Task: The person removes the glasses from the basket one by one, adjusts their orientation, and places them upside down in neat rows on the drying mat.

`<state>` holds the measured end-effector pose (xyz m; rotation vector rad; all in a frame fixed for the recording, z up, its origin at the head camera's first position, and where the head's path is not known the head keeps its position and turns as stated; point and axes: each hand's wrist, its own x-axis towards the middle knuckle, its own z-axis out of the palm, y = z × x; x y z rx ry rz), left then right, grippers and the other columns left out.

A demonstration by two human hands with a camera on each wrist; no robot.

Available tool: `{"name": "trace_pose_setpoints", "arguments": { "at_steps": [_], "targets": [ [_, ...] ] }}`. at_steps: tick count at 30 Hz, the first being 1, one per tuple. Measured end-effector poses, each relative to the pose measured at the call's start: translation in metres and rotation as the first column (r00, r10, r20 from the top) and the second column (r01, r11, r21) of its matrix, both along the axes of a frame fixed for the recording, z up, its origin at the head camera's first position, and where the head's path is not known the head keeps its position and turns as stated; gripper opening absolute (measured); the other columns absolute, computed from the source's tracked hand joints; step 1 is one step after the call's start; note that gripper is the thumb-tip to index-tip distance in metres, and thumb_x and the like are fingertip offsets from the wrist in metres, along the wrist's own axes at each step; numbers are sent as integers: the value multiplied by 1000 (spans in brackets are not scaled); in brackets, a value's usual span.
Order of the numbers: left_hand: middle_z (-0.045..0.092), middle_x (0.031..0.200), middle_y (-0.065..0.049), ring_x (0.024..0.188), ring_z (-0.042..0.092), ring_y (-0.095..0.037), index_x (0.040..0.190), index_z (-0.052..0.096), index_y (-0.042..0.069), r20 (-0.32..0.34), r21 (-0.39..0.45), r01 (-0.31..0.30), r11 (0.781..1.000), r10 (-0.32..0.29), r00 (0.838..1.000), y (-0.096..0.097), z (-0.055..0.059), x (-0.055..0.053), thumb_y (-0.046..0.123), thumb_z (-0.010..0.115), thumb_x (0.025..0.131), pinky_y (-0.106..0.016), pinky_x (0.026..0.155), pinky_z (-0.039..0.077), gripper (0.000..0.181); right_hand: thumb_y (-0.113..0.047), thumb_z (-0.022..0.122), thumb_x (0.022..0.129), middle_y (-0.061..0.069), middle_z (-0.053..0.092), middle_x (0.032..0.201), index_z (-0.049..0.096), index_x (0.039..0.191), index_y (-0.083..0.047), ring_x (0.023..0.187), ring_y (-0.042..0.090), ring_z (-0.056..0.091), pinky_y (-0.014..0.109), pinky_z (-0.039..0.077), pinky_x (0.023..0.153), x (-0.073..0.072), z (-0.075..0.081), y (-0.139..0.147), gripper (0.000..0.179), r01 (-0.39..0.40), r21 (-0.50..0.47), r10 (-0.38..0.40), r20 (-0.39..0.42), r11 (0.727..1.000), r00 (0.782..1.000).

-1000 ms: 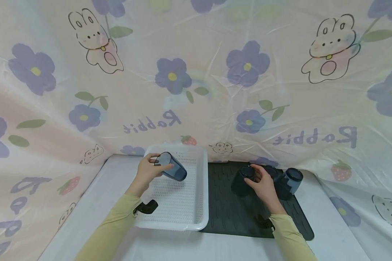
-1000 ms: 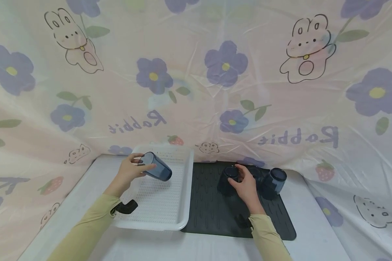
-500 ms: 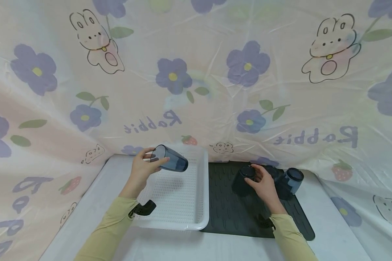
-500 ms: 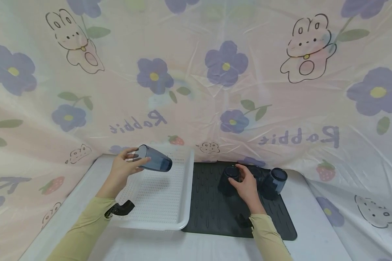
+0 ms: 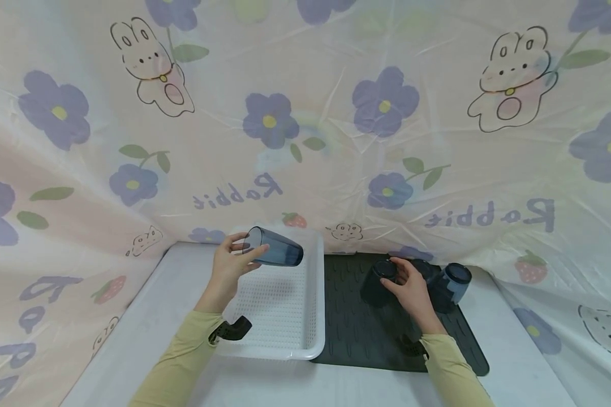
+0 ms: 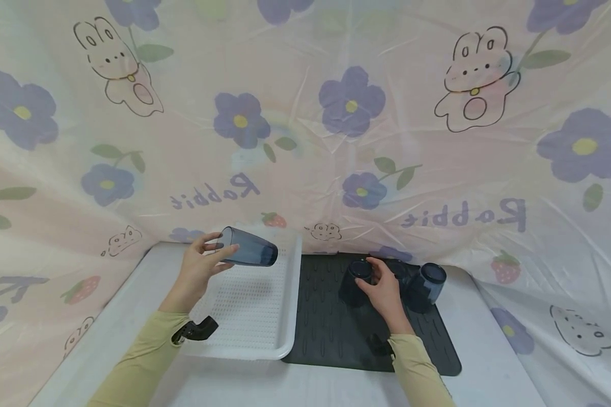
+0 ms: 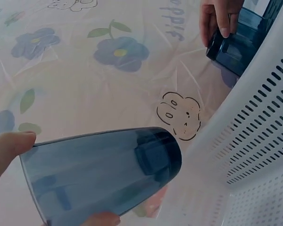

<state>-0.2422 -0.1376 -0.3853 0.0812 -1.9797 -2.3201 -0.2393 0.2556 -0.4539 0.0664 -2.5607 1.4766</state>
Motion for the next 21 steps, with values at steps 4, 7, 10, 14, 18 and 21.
{"name": "trace_pose_setpoints", "arguments": {
  "at_steps": [4,7,10,14,18,21],
  "targets": [
    [33,111,-15,81,60,-23,136,43,5,-8,40,10,999,-10,1000,5,-3,0,11,80,79,-41,81,57,68,-6,69,88,22,42,140,38,143,-2,127,37,44,50,42,102,-1,0,0,63,1,-4,-1,6,1000,1000],
    [33,111,-15,79,62,-21,135,42,4,-6,67,17,998,-16,1000,8,-5,0,12,80,80,-41,81,57,67,-7,69,88,22,41,141,38,143,-3,128,37,43,51,42,102,-1,1,0,63,1,-7,-1,10,1000,1000],
    [35,111,-15,82,62,-21,135,42,6,15,100,17,995,-19,1000,12,-8,0,14,80,80,-40,82,57,68,-7,69,88,22,41,142,38,143,-3,128,37,43,51,42,102,-1,1,0,63,-3,-12,3,13,1000,1000],
    [35,110,-13,89,59,-23,136,42,6,40,137,22,990,-28,999,17,-12,0,16,79,81,-40,82,57,67,-7,69,88,22,42,141,38,143,-3,127,37,44,51,42,101,-1,1,0,64,-6,-17,6,15,1000,1000],
    [33,110,-12,95,58,-25,135,42,6,46,160,32,987,-40,998,24,-12,-1,16,78,81,-40,83,56,66,-7,69,88,22,42,140,38,143,-3,127,37,44,51,42,101,-1,1,1,63,-1,-12,2,14,1000,1000],
    [34,111,-14,95,59,-27,134,43,6,47,181,35,983,-44,998,29,-12,-2,15,78,82,-40,83,56,64,-8,69,88,22,43,140,38,143,-3,127,37,44,51,42,101,-2,1,1,63,3,-3,-3,14,1000,1000]
  ]
}}
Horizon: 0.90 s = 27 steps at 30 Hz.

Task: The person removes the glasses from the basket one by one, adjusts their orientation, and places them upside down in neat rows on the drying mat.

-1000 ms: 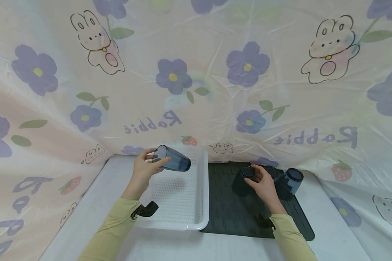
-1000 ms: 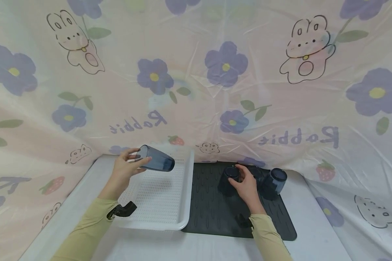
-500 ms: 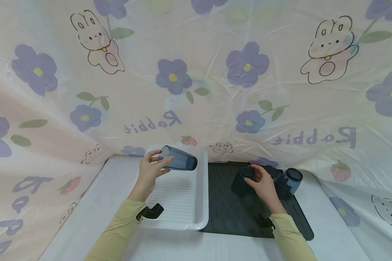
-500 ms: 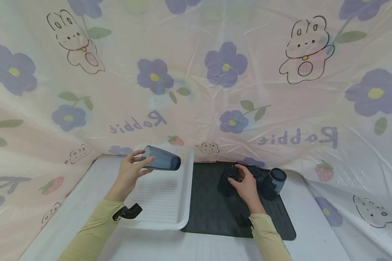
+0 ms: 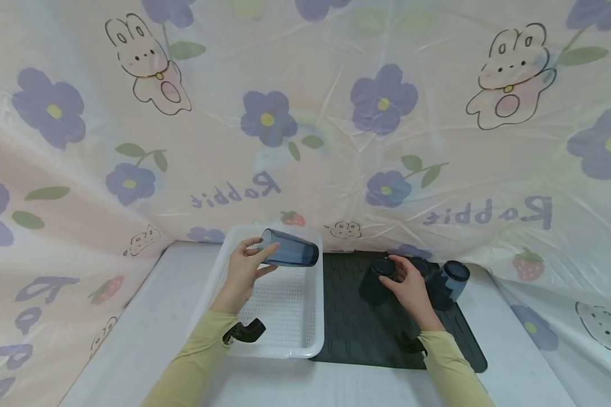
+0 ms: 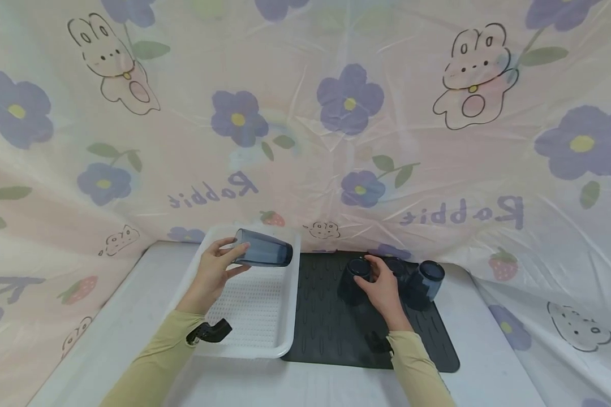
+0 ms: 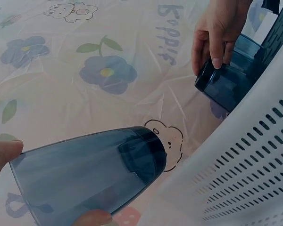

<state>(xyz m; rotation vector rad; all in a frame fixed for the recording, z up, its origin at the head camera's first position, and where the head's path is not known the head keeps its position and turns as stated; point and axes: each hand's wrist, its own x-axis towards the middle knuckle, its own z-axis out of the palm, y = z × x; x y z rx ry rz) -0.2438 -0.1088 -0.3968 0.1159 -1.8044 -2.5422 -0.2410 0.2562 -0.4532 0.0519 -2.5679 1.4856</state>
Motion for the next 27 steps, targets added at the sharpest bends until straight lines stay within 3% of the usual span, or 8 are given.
{"name": "trace_pose_setpoints", "arguments": {
  "at_steps": [17,27],
  "targets": [
    [40,111,-18,96,55,-27,131,45,4,-15,107,30,994,-29,999,29,3,0,12,76,83,-41,82,57,57,-4,70,87,23,45,138,40,141,-2,125,37,46,51,43,100,0,0,-1,62,4,1,-4,-20,1000,1000],
    [41,113,-19,96,53,-26,134,43,3,-21,126,40,991,-38,999,42,1,0,14,78,81,-42,82,57,64,-4,69,87,23,44,138,39,141,-2,125,37,46,51,45,98,1,0,-2,62,1,-9,-1,-15,1000,1000]
  ]
}}
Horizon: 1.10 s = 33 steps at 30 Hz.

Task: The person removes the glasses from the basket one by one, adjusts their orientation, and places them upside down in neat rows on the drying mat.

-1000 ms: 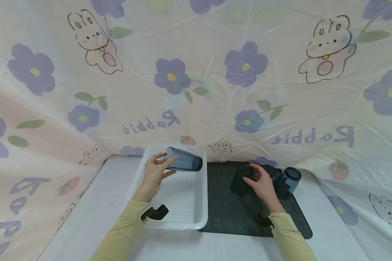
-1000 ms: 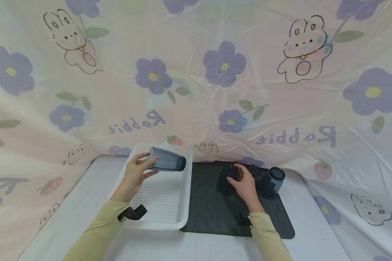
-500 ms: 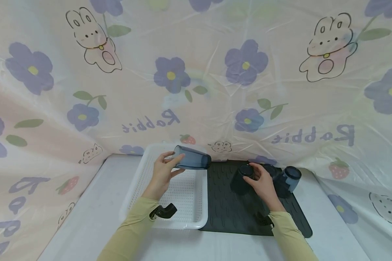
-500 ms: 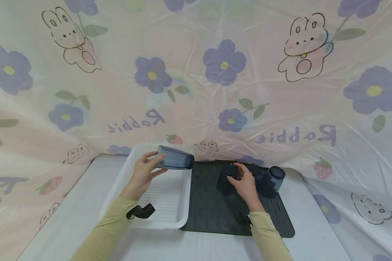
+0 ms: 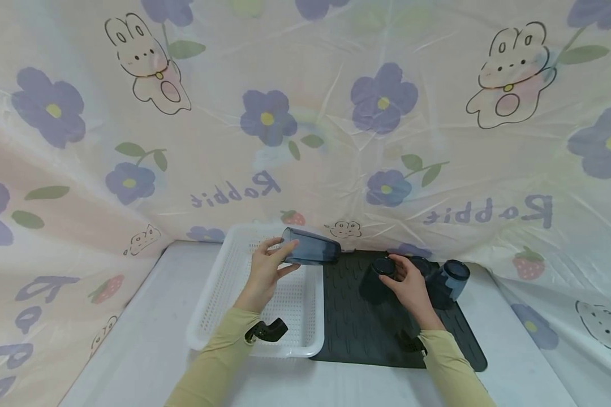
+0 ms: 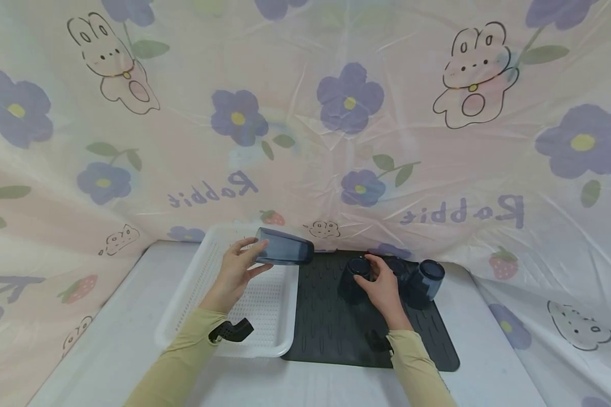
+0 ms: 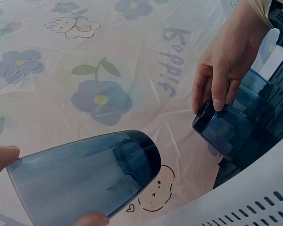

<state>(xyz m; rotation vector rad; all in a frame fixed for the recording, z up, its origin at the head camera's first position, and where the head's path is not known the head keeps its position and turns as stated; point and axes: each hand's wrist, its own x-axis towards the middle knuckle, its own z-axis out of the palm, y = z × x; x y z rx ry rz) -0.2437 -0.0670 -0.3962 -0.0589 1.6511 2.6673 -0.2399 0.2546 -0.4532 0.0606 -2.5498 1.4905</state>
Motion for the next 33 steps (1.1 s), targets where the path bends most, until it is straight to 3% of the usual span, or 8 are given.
{"name": "trace_pose_setpoints", "arguments": {
  "at_steps": [21,33],
  "targets": [
    [44,113,-22,90,59,-25,136,41,-1,11,31,24,999,-24,1000,18,-10,-5,15,79,81,-43,80,57,69,-7,69,88,23,43,140,39,141,-1,128,37,43,51,42,102,-1,2,1,61,5,1,-5,12,1000,1000],
    [44,113,-22,91,60,-25,134,41,-2,23,40,49,998,-50,998,28,-8,-1,14,78,81,-42,81,57,66,-6,68,88,23,44,139,42,138,1,128,38,43,51,39,104,-1,7,0,57,7,18,-6,-11,1000,1000]
  ]
}}
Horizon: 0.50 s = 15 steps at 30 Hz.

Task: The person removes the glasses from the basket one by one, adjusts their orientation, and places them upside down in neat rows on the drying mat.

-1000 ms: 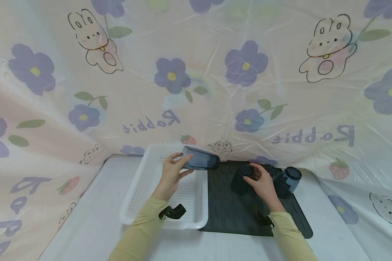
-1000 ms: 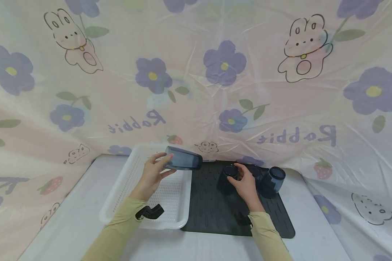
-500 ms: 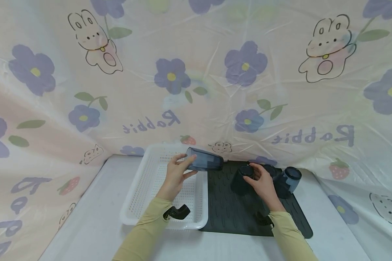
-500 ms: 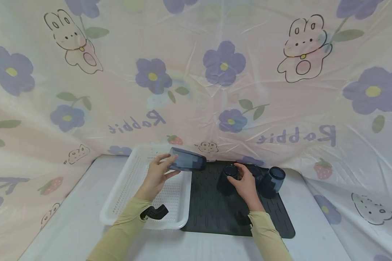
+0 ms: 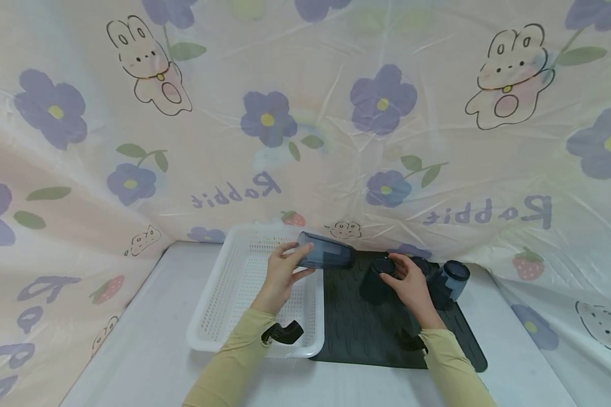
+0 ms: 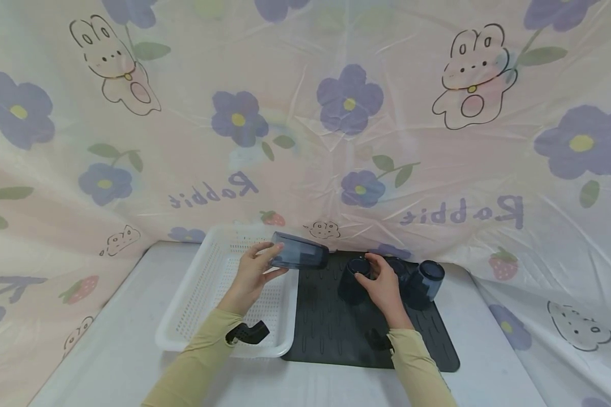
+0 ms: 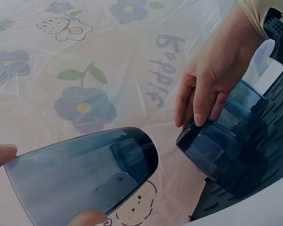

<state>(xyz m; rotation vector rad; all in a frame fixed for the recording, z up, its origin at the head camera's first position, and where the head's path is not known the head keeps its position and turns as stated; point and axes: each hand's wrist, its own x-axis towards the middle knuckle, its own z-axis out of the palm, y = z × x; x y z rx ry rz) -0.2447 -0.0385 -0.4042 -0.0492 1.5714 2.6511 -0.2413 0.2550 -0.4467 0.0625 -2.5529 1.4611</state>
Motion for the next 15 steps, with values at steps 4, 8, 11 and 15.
{"name": "trace_pose_setpoints", "arguments": {
  "at_steps": [4,8,11,15],
  "targets": [
    [43,114,-22,93,60,-26,134,42,-1,7,6,0,1000,0,1000,4,-1,-1,15,78,81,-42,80,57,66,-6,68,88,23,44,139,43,137,1,128,38,42,51,39,104,0,2,0,56,3,0,-3,-1,1000,1000],
    [44,115,-23,93,61,-27,134,42,-1,11,15,0,1000,0,1000,7,-2,-2,15,79,81,-42,80,57,67,-7,68,89,23,43,139,43,137,2,129,39,41,51,38,105,0,5,-1,55,13,-4,-13,-8,1000,1000],
    [44,115,-24,93,61,-27,134,41,-1,16,14,-4,1000,4,1000,8,-2,-2,15,79,81,-42,80,57,67,-10,65,91,23,44,139,43,137,2,130,39,40,50,37,106,1,10,-2,52,23,-6,-23,-11,1000,1000],
    [42,116,-25,96,60,-29,135,41,-1,22,8,-10,1000,10,1000,10,-2,-2,17,79,80,-42,80,57,70,-14,62,94,21,44,140,43,137,-1,131,38,39,50,37,106,2,17,-3,49,30,-18,-30,-15,999,999]
  ]
}}
